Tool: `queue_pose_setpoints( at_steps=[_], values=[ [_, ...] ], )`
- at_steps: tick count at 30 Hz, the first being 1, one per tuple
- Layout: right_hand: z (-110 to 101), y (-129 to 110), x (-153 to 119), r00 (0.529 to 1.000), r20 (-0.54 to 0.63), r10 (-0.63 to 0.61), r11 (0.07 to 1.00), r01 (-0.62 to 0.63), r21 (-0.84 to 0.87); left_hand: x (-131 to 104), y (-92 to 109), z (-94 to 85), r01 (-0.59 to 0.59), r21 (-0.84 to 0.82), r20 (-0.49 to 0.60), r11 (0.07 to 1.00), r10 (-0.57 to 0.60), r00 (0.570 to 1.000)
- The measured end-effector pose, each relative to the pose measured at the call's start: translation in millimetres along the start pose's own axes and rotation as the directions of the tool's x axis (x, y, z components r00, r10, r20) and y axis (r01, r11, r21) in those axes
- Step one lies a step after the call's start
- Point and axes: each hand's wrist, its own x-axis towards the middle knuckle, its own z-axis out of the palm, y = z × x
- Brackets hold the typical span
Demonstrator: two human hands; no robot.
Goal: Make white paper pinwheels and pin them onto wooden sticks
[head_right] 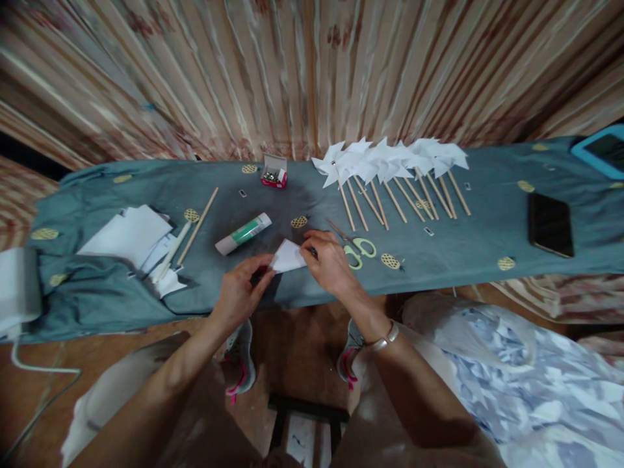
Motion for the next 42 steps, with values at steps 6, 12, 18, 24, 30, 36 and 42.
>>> queue_pose_setpoints(
  at_steps=[6,12,18,24,30,36,42],
  values=[
    [5,2,1,1.0,-0.014,-0.017,1.0,0.017,-0.015,-10,17,5.3,-0.28,0.26,0.063,0.924,0.273,0.96],
    [6,0,1,0.999,-0.038,-0.028,0.998,0.026,-0.052,-29,28,23.5,-0.374,0.313,0.223,0.873,0.316,0.922],
    [10,2,2,0.997,-0.053,-0.05,0.994,0.045,-0.095,-30,25,27.6,-0.346,0.323,0.264,0.881,0.267,0.927],
    [13,2,1,0.996,-0.067,-0.052,0.991,0.043,-0.125,-31,24,28.8,-0.322,0.316,0.268,0.893,0.241,0.933],
    [16,-1,1,0.995,-0.087,-0.052,0.99,0.04,-0.133,-30,24,28.3,-0.31,0.308,0.274,0.899,0.228,0.934],
    [18,-1,-1,0.991,-0.114,-0.068,0.989,0.052,-0.139,-29,23,27.8,-0.303,0.328,0.266,0.895,0.22,0.939],
    [18,-3,-2,0.991,-0.109,-0.075,0.986,0.057,-0.158,-29,21,29.4,-0.301,0.327,0.274,0.896,0.215,0.937]
  ],
)
